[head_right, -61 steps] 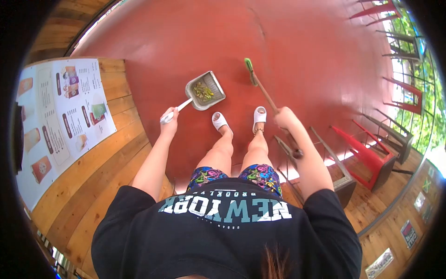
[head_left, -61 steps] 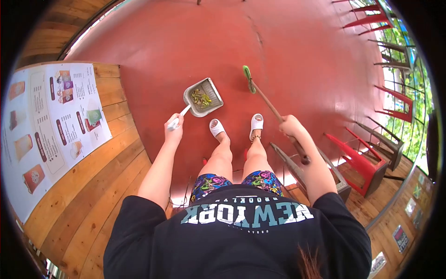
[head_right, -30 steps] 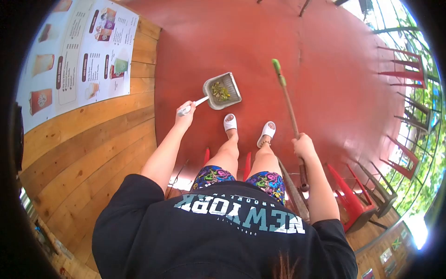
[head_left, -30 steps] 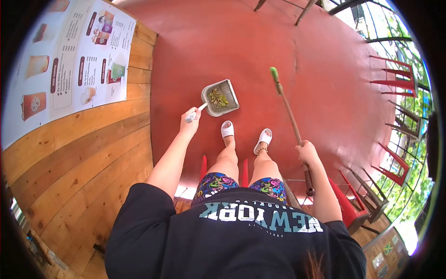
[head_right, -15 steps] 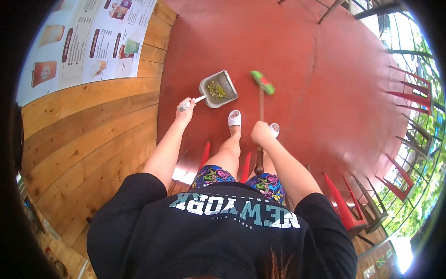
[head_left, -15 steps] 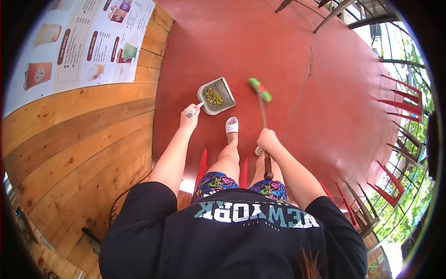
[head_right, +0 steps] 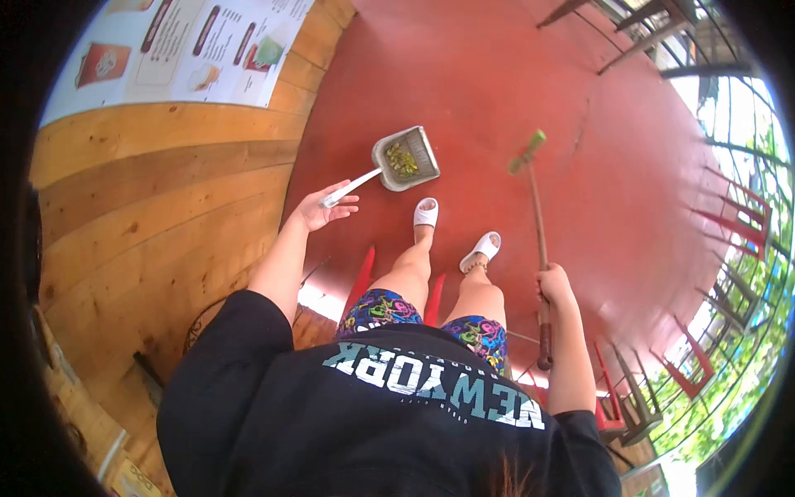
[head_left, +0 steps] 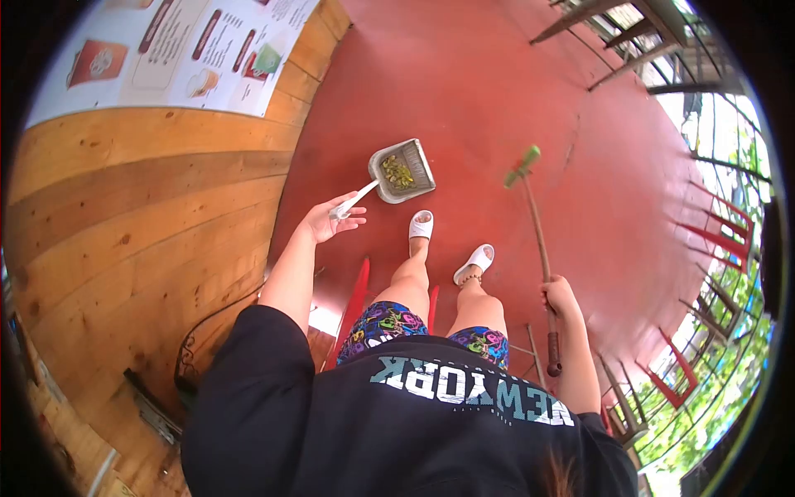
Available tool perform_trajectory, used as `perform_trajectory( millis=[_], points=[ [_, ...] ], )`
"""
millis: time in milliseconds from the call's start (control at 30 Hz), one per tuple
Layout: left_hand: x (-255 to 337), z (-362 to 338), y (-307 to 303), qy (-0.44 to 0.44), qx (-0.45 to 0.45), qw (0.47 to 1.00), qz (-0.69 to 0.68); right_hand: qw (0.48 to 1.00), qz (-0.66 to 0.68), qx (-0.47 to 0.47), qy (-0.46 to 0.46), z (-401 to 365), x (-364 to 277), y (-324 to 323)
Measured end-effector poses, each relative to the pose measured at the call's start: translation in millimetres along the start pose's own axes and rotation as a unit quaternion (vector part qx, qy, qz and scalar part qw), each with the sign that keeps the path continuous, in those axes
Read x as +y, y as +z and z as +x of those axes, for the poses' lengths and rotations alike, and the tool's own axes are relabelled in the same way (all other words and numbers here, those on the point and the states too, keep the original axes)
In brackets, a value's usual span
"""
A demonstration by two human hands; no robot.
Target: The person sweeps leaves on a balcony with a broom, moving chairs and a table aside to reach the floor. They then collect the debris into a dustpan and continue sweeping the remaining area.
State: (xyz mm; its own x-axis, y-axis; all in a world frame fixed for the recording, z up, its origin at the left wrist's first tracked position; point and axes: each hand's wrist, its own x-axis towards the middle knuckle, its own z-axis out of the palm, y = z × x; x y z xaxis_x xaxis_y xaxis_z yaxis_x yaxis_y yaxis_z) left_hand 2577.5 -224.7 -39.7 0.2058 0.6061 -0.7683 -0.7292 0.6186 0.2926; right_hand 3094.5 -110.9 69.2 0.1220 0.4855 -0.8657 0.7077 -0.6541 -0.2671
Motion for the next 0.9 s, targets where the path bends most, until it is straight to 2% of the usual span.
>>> perform_trajectory(
  millis=[100, 133, 167, 233, 267, 300, 367, 433, 500, 567, 600, 667, 700, 733, 767, 800, 833, 867, 900],
  points=[
    [17, -5, 5, -0.092, 0.054, 0.989, 0.102, 0.989, -0.134, 0.061, 0.011, 28, 25, -11],
    [16, 4, 3, -0.126, 0.113, 0.966, 0.195, 0.980, -0.182, 0.079, 0.020, 29, 30, -10],
    [5, 22, -20, -0.137, 0.107, 0.946, 0.272, 0.980, -0.190, 0.061, 0.016, 24, 29, -7],
    [-3, 17, -12, -0.269, 0.204, 0.870, 0.360, 0.979, -0.201, 0.031, 0.012, 6, 23, -3],
    [-2, -17, 23, -0.224, 0.297, 0.830, 0.416, 0.980, -0.198, 0.012, 0.017, -4, 17, 1],
    [-21, 0, -18, -0.270, 0.269, 0.798, 0.467, 0.981, -0.195, -0.006, 0.021, -15, 10, 7],
    [-48, 6, -60, -0.266, 0.139, 0.707, 0.641, 0.984, -0.167, -0.050, 0.033, -26, -3, 23],
    [-82, -19, -83, -0.220, 0.220, 0.783, 0.539, 0.986, -0.117, -0.103, 0.052, -31, -14, 42],
    [-118, -46, -108, -0.172, 0.213, 0.876, 0.396, 0.981, -0.104, -0.161, 0.036, -29, -22, 65],
    [-141, -77, -109, -0.140, 0.191, 0.917, 0.320, 0.973, -0.085, -0.215, 0.029, -23, -28, 91],
    [-154, -89, -106, -0.126, 0.203, 0.934, 0.266, 0.962, -0.127, -0.241, 0.003, -26, -43, 107],
    [-166, -115, -85, -0.098, 0.209, 0.957, 0.176, 0.921, -0.287, -0.250, -0.088, -12, -56, 146],
    [-173, -125, -79, -0.085, 0.209, 0.967, 0.116, 0.881, -0.367, -0.244, -0.173, 9, -48, 170],
    [-179, -132, -73, -0.074, 0.214, 0.968, 0.104, 0.883, -0.394, -0.221, -0.130, -14, -87, 193],
    [-183, -138, -67, -0.060, 0.222, 0.969, 0.090, 0.841, -0.420, -0.294, -0.172, 7, -91, 218],
    [-186, -145, -63, -0.046, 0.233, 0.968, 0.075, 0.824, -0.437, -0.316, -0.176, 4, -112, 241],
    [-188, -151, -59, -0.044, 0.241, 0.968, 0.063, 0.827, -0.434, -0.304, -0.188, 4, -125, 264],
    [-190, -154, -52, -0.040, 0.250, 0.966, 0.050, 0.764, -0.496, -0.334, -0.242, 30, -119, 291],
    [-194, -159, -45, -0.035, 0.262, 0.964, 0.034, 0.731, -0.522, -0.336, -0.283, 35, -127, 310]
  ],
)
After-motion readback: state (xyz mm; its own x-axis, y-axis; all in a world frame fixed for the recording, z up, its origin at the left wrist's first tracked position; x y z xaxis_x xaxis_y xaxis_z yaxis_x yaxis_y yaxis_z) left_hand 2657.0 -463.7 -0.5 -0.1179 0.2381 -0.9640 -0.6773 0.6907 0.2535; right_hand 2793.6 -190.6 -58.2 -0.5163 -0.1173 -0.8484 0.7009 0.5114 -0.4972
